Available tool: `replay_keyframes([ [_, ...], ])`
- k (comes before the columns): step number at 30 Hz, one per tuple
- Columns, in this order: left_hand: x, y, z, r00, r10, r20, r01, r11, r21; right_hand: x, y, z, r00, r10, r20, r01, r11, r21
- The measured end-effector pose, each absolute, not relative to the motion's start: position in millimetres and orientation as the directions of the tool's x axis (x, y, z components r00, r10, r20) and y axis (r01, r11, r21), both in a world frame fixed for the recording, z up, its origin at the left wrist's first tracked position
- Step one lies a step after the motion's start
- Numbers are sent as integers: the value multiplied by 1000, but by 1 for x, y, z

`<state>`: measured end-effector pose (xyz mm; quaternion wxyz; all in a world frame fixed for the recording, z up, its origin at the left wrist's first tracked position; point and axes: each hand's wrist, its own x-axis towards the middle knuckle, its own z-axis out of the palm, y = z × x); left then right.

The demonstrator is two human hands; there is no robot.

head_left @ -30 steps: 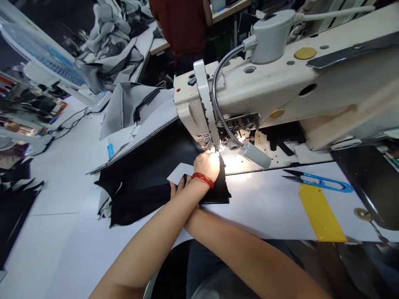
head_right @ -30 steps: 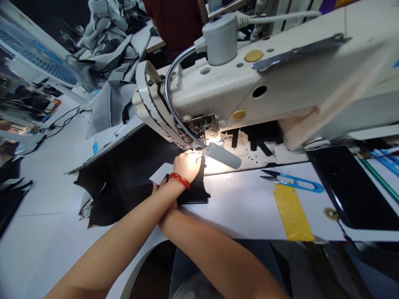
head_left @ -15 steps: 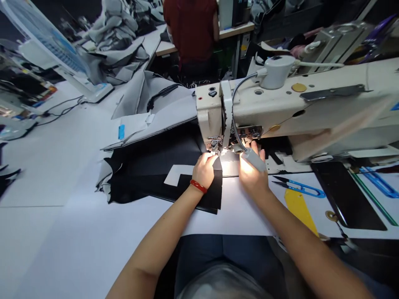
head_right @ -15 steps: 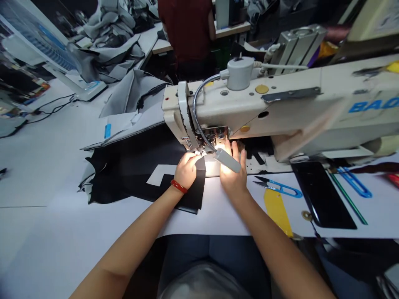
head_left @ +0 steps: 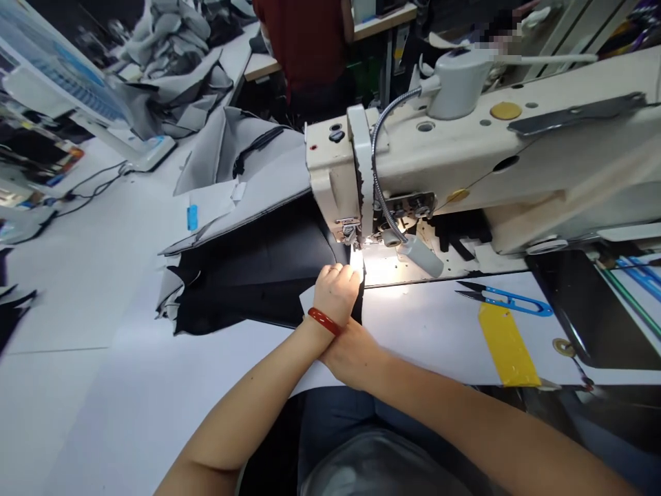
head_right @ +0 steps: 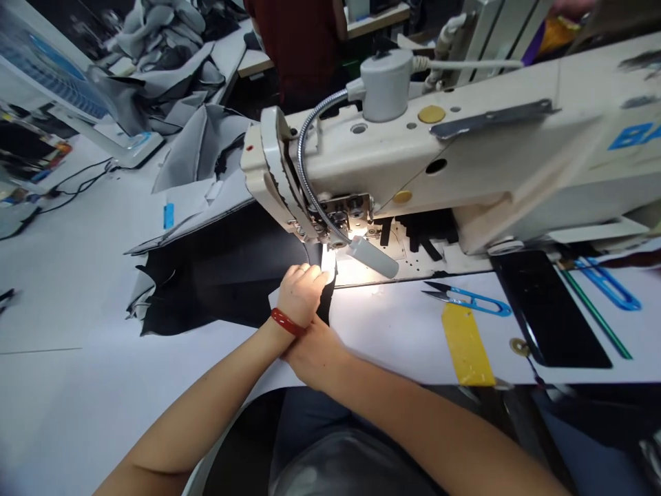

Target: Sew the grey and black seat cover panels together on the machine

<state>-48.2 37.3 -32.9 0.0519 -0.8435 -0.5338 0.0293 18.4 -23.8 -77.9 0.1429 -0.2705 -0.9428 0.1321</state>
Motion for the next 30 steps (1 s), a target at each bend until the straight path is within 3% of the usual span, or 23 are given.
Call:
replay_keyframes([
  [6, -50, 52, -34, 406, 914, 11, 910, -403, -101, 16, -5, -74, -828, 539, 155, 487, 827, -282],
  [12, -49, 65, -29, 395, 917, -59, 913, -399, -84, 19, 17, -67, -855, 511, 91, 462, 828, -318],
  [18, -53, 61, -24, 373, 920, -123, 905, -389, -169, 29, 11, -67, -760, 619, 200, 527, 766, -369],
  [23, -57, 62, -24, 407, 905, -125, 885, -424, -190, 31, -3, -71, -761, 609, 221, 529, 781, -332],
  [30, -41, 78, -16, 361, 893, -268, 917, -392, -73, 28, 13, -72, -741, 652, 158, 573, 737, -358],
])
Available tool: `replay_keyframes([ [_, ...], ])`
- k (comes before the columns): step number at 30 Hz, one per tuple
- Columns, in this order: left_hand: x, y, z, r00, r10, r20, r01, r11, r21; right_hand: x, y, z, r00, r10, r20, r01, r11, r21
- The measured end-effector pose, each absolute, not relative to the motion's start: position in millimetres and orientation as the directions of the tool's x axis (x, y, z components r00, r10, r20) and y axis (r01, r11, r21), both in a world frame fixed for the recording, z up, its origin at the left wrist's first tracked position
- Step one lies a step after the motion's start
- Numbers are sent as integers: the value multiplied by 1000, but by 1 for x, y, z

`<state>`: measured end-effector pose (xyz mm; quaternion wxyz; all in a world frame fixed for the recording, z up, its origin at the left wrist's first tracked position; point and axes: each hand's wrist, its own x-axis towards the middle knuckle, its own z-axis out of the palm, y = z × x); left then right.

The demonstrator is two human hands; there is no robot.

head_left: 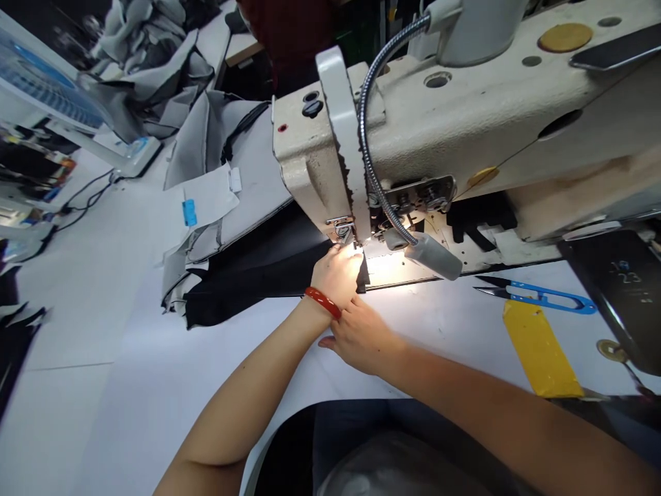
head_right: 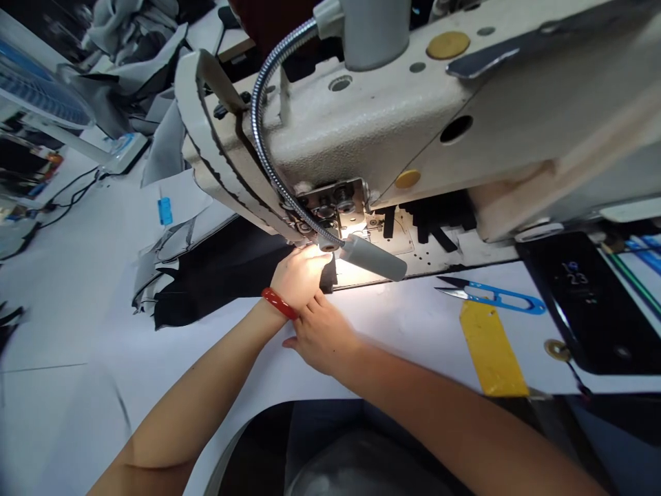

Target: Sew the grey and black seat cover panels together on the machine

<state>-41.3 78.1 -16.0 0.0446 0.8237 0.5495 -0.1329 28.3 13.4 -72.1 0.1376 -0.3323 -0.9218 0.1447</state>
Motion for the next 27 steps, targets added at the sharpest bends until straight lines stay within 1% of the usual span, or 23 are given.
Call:
replay_keyframes([
  [2, -42, 82, -13, 404, 865, -297, 899, -436, -47, 27, 15, -71, -734, 665, 139, 591, 726, -352],
  [4, -48, 84, -15, 459, 845, -274, 879, -478, 0, 30, 11, -70, -747, 641, 177, 574, 756, -316],
  [6, -61, 83, -21, 471, 864, -175, 882, -462, 94, 37, 4, -68, -755, 567, 328, 519, 824, -229],
  [8, -75, 80, -32, 429, 901, -60, 884, -405, 235, 47, -2, -64, -719, 465, 516, 490, 866, -98],
  [10, -87, 77, -44, 409, 912, 20, 847, -388, 362, 57, -1, -61, -643, 459, 613, 581, 814, 0],
  [12, -96, 77, -54, 465, 883, 68, 792, -449, 414, 64, 8, -60, -598, 488, 636, 675, 734, 72],
  [13, -99, 77, -58, 520, 850, 88, 757, -505, 415, 66, 13, -61, -597, 492, 633, 696, 710, 105],
  [15, -104, 80, -63, 627, 768, 134, 675, -621, 399, 69, 24, -64, -627, 458, 630, 682, 714, 158],
  [18, -107, 86, -68, 683, 699, 214, 606, -705, 368, 72, 31, -70, -640, 429, 637, 658, 734, 168],
  [22, -108, 94, -72, 674, 701, 235, 630, -710, 313, 76, 34, -72, -607, 416, 677, 682, 710, 176],
  [24, -106, 97, -74, 659, 716, 230, 657, -697, 286, 76, 39, -72, -618, 420, 665, 685, 702, 194],
  [27, -104, 100, -77, 618, 740, 266, 698, -672, 247, 73, 46, -74, -639, 431, 637, 684, 697, 216],
])
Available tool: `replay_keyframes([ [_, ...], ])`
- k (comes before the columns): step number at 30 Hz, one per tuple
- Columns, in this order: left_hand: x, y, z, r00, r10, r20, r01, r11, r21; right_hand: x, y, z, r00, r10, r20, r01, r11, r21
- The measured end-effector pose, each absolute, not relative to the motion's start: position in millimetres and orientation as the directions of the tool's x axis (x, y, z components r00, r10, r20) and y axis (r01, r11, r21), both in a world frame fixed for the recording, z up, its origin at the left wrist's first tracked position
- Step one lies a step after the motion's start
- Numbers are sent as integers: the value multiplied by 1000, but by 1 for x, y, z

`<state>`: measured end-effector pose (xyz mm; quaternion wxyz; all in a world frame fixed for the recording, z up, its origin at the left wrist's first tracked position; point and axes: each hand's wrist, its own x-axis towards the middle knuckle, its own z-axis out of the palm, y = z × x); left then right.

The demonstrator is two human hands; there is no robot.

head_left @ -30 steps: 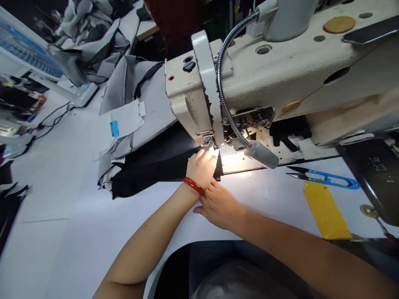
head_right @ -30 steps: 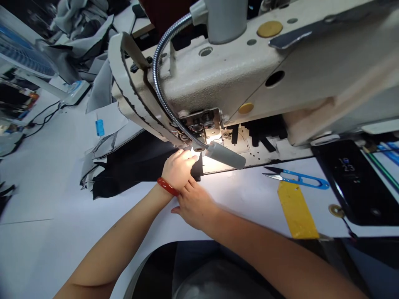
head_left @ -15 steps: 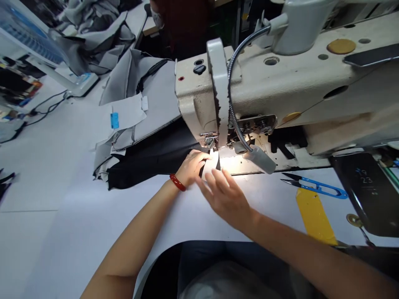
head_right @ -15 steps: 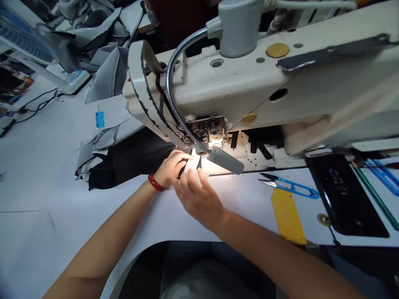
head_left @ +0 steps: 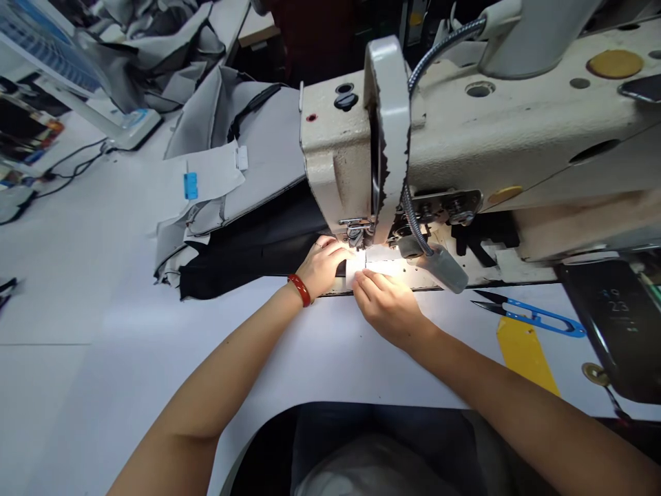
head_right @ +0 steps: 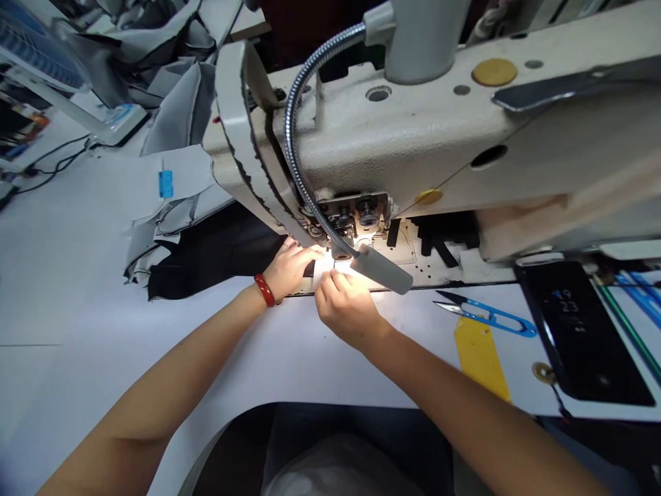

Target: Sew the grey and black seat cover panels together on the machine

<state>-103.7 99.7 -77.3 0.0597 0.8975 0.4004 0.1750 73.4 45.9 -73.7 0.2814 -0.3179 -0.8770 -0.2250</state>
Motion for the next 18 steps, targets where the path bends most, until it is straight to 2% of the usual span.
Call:
replay_keyframes([
  [12, -96, 111, -83, 531, 696, 484, 736, -662, 144, 67, 56, -85, -605, 494, 625, 756, 604, 254],
  [18, -95, 123, -84, 524, 726, 445, 735, -650, 193, 67, 64, -87, -587, 495, 641, 767, 594, 244],
])
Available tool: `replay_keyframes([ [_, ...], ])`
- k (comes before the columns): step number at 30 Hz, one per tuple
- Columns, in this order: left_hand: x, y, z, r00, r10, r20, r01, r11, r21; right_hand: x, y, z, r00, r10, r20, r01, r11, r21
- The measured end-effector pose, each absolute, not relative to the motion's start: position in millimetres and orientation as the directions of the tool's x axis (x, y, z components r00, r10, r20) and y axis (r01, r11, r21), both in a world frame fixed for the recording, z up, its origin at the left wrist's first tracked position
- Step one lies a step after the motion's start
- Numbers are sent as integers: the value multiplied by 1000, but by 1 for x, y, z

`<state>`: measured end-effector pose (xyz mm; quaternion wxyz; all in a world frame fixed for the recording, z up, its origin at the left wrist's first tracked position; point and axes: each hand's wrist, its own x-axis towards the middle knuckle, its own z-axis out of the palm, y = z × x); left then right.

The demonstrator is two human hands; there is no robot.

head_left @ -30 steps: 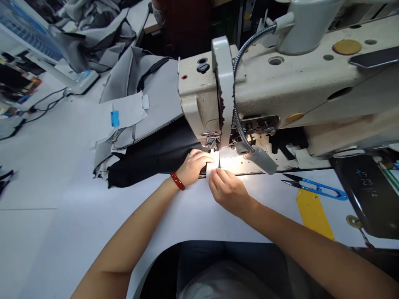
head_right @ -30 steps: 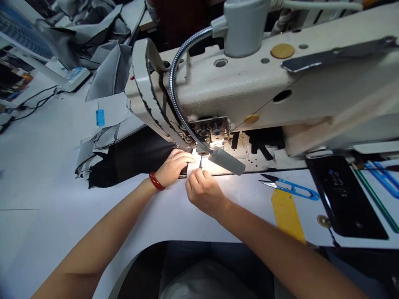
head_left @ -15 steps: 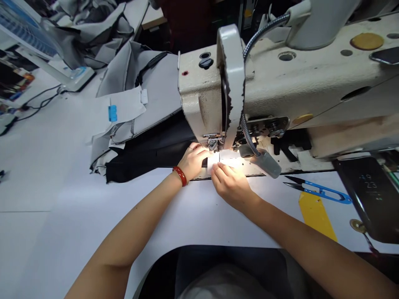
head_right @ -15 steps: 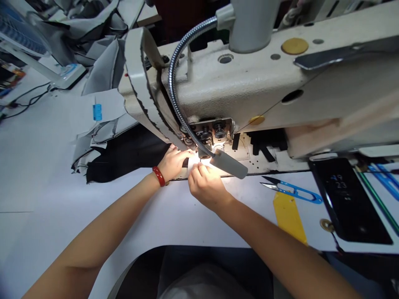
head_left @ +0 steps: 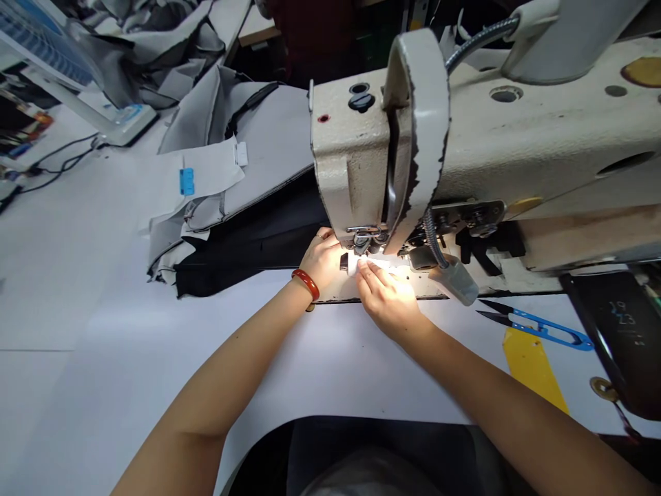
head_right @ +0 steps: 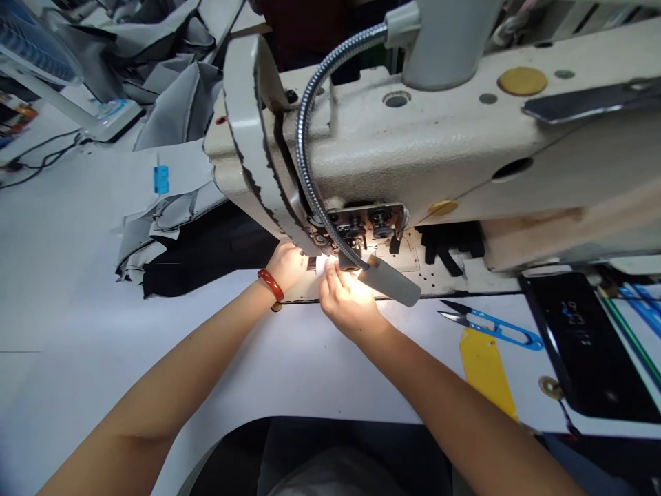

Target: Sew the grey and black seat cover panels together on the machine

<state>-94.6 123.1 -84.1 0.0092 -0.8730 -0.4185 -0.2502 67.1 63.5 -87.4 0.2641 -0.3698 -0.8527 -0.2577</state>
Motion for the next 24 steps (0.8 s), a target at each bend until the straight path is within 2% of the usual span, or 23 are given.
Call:
replay_keyframes([
  [12, -91, 121, -85, 469, 762, 446, 746, -612, 262, 65, 62, -89, -583, 457, 672, 751, 619, 231],
  [15, -93, 120, -85, 491, 747, 448, 741, -629, 236, 65, 61, -91, -569, 453, 686, 757, 613, 223],
  [20, -95, 115, -88, 523, 751, 403, 764, -623, 168, 66, 56, -94, -592, 508, 626, 755, 621, 209],
  [24, -100, 113, -80, 603, 732, 317, 742, -661, 117, 69, 55, -97, -567, 528, 633, 746, 655, 121],
])
